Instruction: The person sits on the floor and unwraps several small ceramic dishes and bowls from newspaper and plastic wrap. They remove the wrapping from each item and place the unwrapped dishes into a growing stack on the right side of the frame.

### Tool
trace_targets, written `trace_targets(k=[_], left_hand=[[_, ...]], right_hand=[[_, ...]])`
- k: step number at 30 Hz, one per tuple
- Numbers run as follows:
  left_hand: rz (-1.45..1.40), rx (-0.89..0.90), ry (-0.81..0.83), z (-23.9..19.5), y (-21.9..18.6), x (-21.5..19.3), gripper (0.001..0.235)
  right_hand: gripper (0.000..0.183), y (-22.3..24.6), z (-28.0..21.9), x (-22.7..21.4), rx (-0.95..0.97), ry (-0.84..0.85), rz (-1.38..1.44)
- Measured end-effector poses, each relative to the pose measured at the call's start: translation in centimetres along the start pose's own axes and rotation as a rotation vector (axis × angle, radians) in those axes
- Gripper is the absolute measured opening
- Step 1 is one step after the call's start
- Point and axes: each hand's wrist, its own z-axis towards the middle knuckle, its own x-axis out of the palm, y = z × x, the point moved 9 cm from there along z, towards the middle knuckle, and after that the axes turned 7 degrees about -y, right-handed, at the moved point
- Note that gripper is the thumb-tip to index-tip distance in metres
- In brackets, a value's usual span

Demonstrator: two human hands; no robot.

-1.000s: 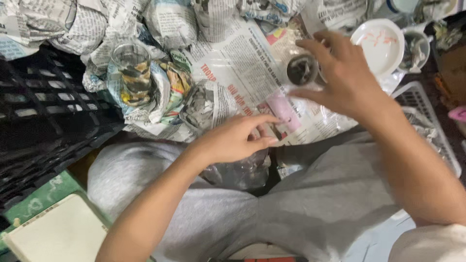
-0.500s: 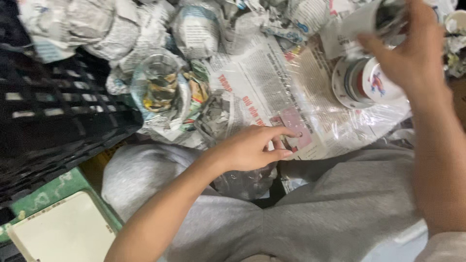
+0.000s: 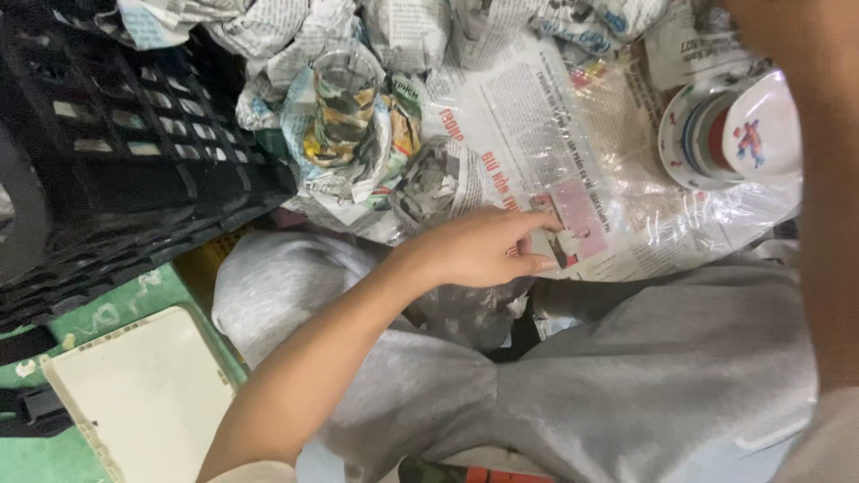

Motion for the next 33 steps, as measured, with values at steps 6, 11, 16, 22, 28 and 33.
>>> trace_targets(k=[6, 11, 16, 22, 28, 33], left_hand=[[0.115, -0.045, -0.03, -1.3, -0.6, -0.9, 0.053], [0.354, 0.041, -0.239, -2.5, -1.9, -1.6, 0.051], [0.563, 0.062, -0.351, -4.0, -2.9, -1.4, 0.055], [0.734, 0.111, -0.588, -5.3, -2.6, -2.9, 0.075], [0.88, -0.131, -0.547, -3.2, 1.0, -3.5, 0.103], [0.976, -0.106, -0.514, -3.3, 2.5, -2.8, 0.11]], right_hand=[[0.041, 11.0, -1.3, -10.4, -0.002, 0.127, -0.046], [0.047, 20.0, -3.7, -9.5, 0.059, 0.38, 0.209], [0.055, 22.5, -7.0, -5.2, 0.215, 0.699, 0.375], [0.064, 24.4, -8.5, -3.3, 0.02, 0.568, 0.346], [0.081, 23.2, -8.2, 0.9, 0.424, 0.719, 0.776], [0.083, 23.0, -8.0, 4.2, 0.571, 0.749, 1.033]])
